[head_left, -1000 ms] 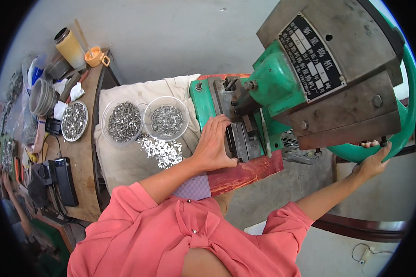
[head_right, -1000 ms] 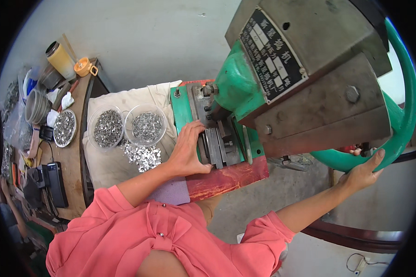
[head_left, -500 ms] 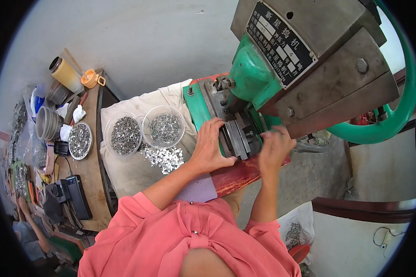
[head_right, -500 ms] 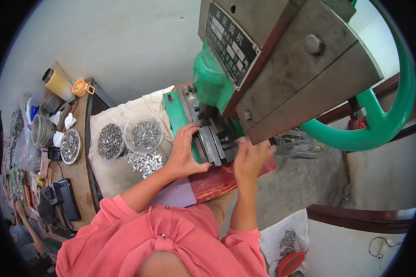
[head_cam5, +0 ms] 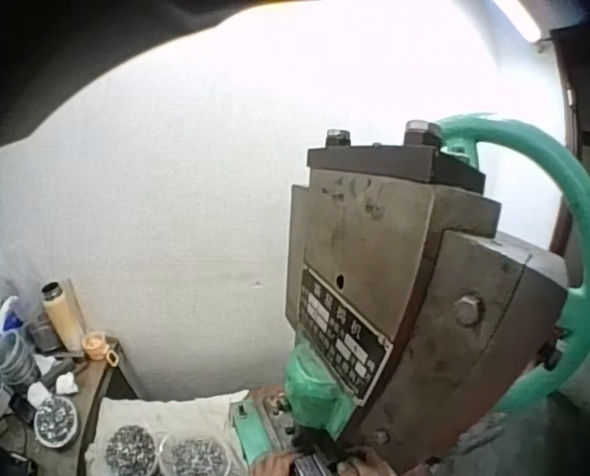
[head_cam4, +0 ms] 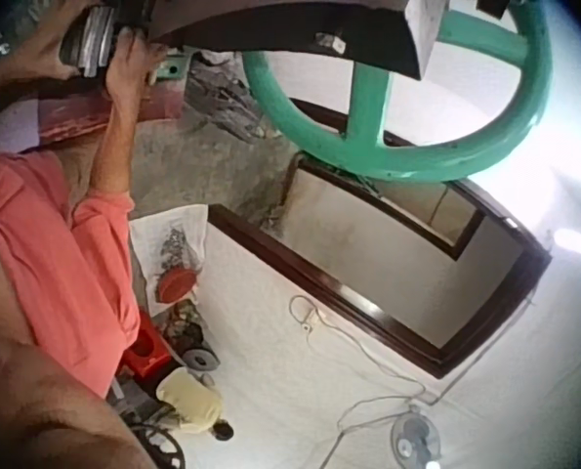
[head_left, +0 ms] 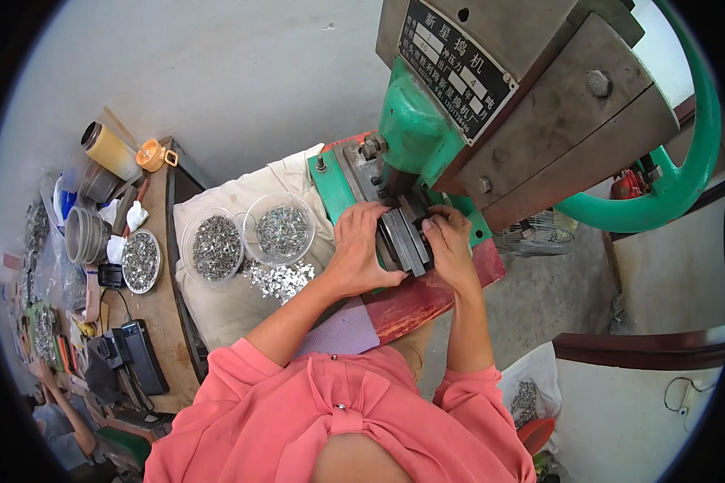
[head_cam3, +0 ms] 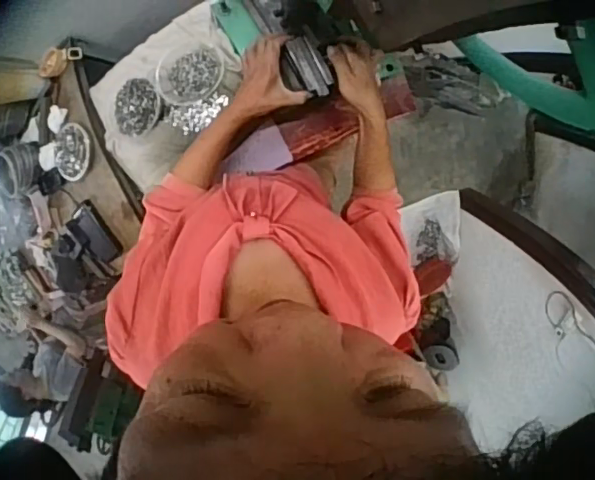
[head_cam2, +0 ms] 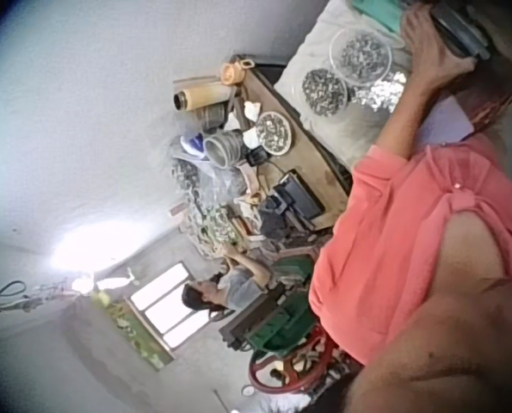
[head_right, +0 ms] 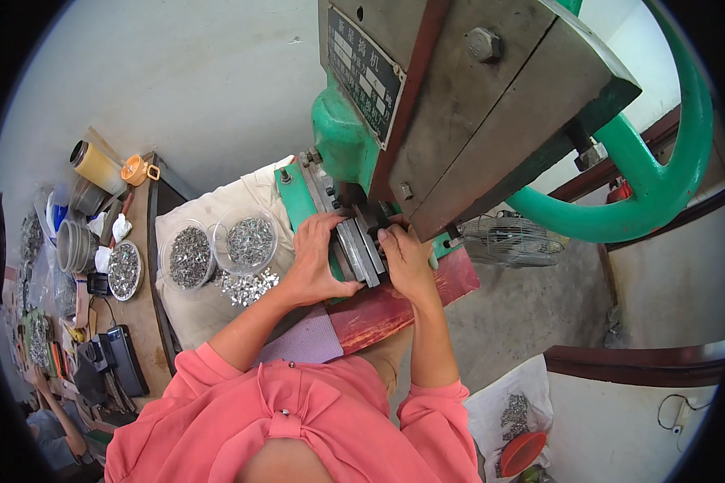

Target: The person inserts small metal components into slots on a metal jig by hand, places the jig into a mechanical press machine to press them, and removes the jig to align and adjust the metal pieces along the strip.

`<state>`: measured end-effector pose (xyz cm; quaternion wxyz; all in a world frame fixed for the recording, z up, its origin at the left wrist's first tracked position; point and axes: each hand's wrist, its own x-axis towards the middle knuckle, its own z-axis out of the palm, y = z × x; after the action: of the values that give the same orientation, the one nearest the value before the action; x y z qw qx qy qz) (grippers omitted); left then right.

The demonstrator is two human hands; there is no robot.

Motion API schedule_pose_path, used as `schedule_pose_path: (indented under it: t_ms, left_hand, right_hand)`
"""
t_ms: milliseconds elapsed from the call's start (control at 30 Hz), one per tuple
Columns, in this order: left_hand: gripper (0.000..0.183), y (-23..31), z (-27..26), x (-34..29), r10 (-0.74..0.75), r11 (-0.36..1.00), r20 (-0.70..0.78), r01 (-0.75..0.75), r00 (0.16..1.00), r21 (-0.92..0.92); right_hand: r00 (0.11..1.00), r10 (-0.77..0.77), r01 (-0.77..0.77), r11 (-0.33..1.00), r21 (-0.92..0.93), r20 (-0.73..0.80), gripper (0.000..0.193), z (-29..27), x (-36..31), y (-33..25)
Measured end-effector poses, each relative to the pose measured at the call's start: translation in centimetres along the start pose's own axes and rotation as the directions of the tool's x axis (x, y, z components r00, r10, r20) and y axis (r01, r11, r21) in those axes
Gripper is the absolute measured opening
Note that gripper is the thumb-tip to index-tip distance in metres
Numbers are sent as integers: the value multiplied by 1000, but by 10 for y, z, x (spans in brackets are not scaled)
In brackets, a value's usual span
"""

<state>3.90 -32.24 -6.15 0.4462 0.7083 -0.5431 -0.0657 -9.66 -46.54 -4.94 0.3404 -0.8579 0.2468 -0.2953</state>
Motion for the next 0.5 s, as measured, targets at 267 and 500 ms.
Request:
schedule_pose_path:
  t_ms: [267, 500]
  left_hand:
    - [107, -4, -8, -3, 8, 1000, 49, -9, 999, 14]
    - [102, -1, -20, -24, -26, 999, -19, 25, 999, -45]
  right_hand:
    - [964, -38, 29, 999, -38, -262, 24, -9, -30, -18]
    - [995, -94, 80, 952, -296, -36, 28, -10, -64, -42]
